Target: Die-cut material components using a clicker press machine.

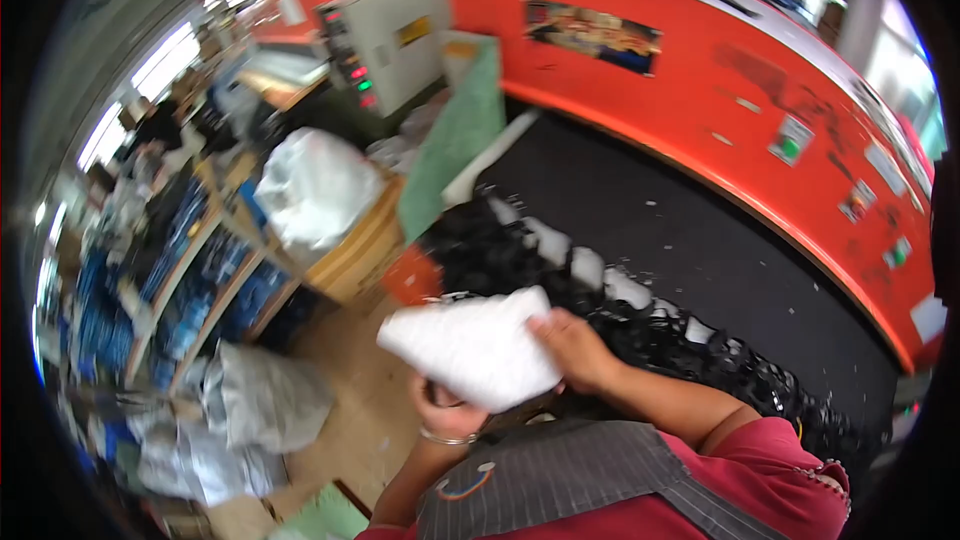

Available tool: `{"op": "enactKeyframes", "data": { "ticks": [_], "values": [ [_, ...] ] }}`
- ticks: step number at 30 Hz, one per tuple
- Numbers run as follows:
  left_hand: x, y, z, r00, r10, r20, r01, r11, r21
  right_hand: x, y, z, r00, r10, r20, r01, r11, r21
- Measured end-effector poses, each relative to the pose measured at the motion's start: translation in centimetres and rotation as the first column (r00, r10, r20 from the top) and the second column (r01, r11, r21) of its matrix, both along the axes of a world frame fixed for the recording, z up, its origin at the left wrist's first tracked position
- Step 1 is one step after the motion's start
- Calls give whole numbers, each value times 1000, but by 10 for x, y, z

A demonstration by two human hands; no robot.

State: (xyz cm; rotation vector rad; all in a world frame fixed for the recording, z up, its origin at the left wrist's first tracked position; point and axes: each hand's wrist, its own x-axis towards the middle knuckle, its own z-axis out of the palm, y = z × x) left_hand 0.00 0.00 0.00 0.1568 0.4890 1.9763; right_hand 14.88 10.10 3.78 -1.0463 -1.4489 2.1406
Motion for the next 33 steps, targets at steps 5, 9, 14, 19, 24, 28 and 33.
{"op": "enactKeyframes", "data": {
  "ticks": [5, 9, 14, 19, 24, 28, 33],
  "values": [
    [-27, 75, 52, 999, 31, 31, -34, 995, 90, 67, 75, 55, 873, -118, 474, 19, 978, 209],
    [-63, 117, 69, 941, -290, -174, 332, 894, 302, 166, 151, 102, 569, -755, -326, 822, 504, 266],
    [-37, 160, 88, 863, -483, -150, 505, 803, 317, 323, 245, 213, 227, -601, -766, 962, 14, 274],
    [4, 238, 97, 693, -465, -552, 531, 846, -46, 515, 298, 270, 610, -49, -791, 791, 97, 604],
    [-14, 320, 33, -272, -81, -959, 119, 986, -117, 250, 288, 215, 357, -660, -661, 927, 164, 336],
    [-4, 333, 32, -539, -497, -681, -203, 861, -467, 103, 233, 134, 731, -680, -56, 524, 507, 685],
    [-77, 373, 29, -697, -177, -695, 111, 930, -349, -1, 226, 7, 707, -467, 532, -264, 523, 810]
  ]
}}
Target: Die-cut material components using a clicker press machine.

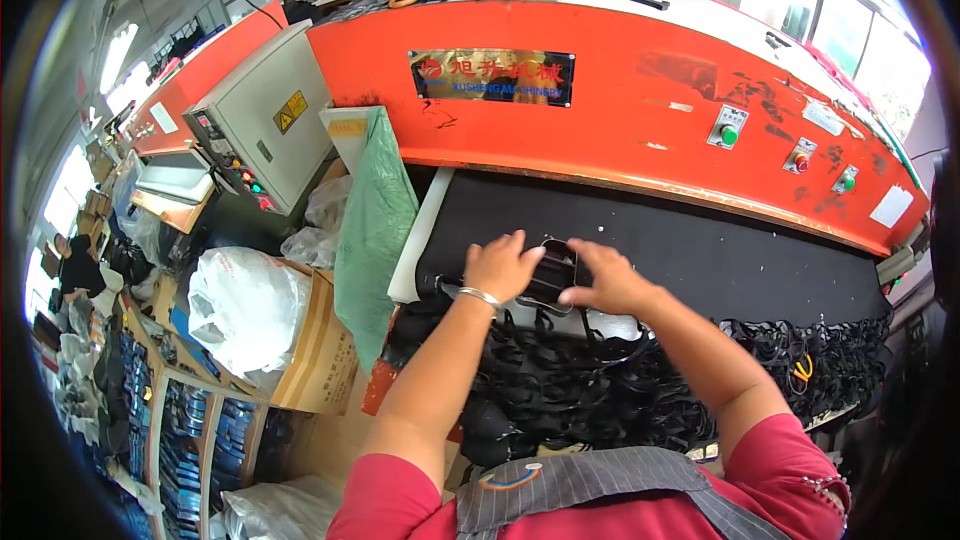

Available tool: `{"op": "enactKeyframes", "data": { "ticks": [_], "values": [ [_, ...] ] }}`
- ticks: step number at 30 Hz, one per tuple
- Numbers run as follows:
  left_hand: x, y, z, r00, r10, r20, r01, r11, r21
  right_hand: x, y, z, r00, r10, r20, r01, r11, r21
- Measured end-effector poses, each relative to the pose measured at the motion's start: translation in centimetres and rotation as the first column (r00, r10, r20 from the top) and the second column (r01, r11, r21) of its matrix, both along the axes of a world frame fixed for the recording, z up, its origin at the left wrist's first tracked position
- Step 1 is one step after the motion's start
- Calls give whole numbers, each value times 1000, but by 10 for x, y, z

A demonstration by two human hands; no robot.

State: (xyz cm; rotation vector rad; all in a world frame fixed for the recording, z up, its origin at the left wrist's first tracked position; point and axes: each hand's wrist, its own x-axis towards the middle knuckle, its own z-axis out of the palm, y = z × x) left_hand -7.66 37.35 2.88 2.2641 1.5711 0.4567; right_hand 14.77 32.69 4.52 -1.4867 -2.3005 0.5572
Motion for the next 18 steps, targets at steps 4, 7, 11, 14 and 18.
{"op": "enactKeyframes", "data": {
  "ticks": [4, 7, 11, 14, 18],
  "values": [
    [-143, -7, -71, 980, 148, -132, -124, 977, 174, -59, -1, -38, 985, -58, 164, 73, 993, -91],
    [-172, -25, -82, 989, 115, 99, -140, 937, 320, -58, -5, -36, 968, -35, 249, 25, 999, 44],
    [-195, -26, -96, 960, 100, 263, -206, 885, 417, -90, 8, -21, 992, -78, 100, 98, 974, -203],
    [-200, -19, -100, 950, 111, 292, -233, 874, 425, -132, 36, -21, 988, -149, -48, 140, 979, -150],
    [-202, -10, -100, 925, 97, 368, -259, 869, 423, -198, 79, -37, 995, -53, -89, 46, 996, -82]
  ]
}}
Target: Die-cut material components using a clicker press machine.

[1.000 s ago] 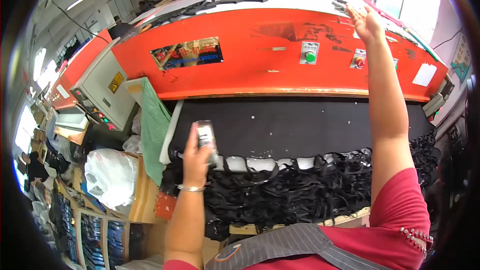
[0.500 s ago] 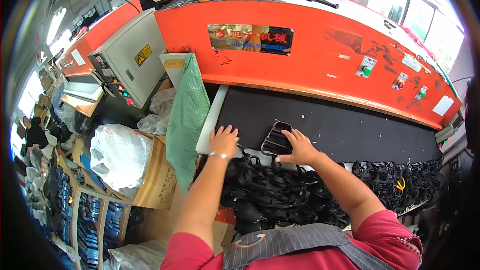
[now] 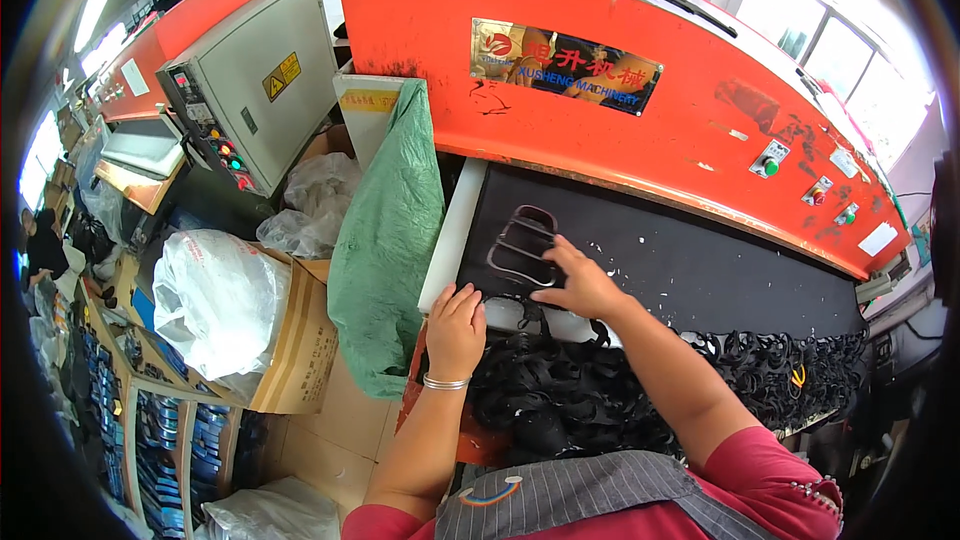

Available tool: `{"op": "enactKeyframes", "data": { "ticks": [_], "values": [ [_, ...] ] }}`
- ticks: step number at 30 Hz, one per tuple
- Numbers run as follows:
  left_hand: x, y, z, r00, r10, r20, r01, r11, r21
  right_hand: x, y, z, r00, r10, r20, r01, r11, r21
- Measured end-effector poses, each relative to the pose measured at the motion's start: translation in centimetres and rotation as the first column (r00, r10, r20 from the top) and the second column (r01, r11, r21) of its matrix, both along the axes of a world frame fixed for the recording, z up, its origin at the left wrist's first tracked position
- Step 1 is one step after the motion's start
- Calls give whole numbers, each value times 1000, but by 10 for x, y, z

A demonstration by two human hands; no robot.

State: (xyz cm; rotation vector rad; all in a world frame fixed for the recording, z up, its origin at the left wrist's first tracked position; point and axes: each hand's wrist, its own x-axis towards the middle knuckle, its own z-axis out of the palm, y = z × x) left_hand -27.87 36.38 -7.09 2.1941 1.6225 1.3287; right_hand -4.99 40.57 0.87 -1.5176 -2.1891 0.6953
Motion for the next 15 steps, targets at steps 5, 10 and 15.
{"op": "enactKeyframes", "data": {
  "ticks": [5, 10, 15],
  "values": [
    [1, 9, 2, 989, 73, 128, -58, 992, -112, -12, 20, -48, 995, 53, 81, -66, 984, 168],
    [12, 15, 6, 994, 45, -95, -57, 990, -126, -5, 18, -49, 992, 41, 122, -71, 963, 258],
    [35, 10, 11, 989, 63, -131, -72, 995, -68, 11, 13, -45, 988, 15, 156, -61, 954, 293]
  ]
}}
